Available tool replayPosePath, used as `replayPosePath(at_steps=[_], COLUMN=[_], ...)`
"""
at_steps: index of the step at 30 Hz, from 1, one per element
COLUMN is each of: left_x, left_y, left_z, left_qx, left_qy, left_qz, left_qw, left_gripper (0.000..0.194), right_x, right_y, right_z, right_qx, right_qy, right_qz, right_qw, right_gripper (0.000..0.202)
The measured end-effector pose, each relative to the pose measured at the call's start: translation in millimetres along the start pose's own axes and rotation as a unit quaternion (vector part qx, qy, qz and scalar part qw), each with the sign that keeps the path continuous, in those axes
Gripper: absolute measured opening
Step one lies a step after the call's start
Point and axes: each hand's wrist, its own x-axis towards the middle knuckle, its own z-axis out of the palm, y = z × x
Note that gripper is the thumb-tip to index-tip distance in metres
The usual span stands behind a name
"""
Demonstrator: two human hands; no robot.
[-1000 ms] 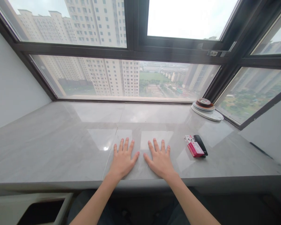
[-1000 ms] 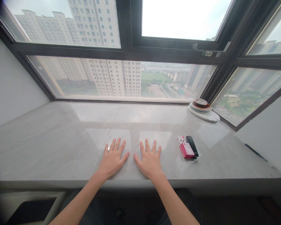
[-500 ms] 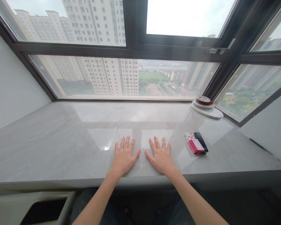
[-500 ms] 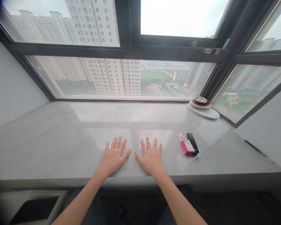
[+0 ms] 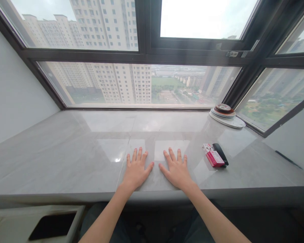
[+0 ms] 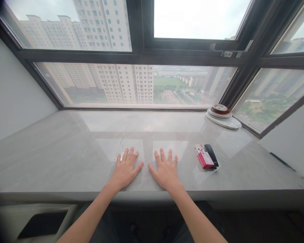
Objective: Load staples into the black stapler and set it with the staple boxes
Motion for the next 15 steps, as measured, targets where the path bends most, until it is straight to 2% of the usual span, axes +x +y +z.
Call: replayPosePath(at_steps=[15], left_x=[3.6], left_y=[2.3], left_z=[-3.6], left_qx=[0.011], left_qy=[-0.01], left_qz=[-0.002], left_qw=[1.0], left_gripper=[0.069], right_x=[2.0], right_y=[-0.3], right_z=[-1.5], right_qx=[0.004], right_qy=[0.003], right_qz=[0.0], right_qw=[1.0], right_gripper=[0.077])
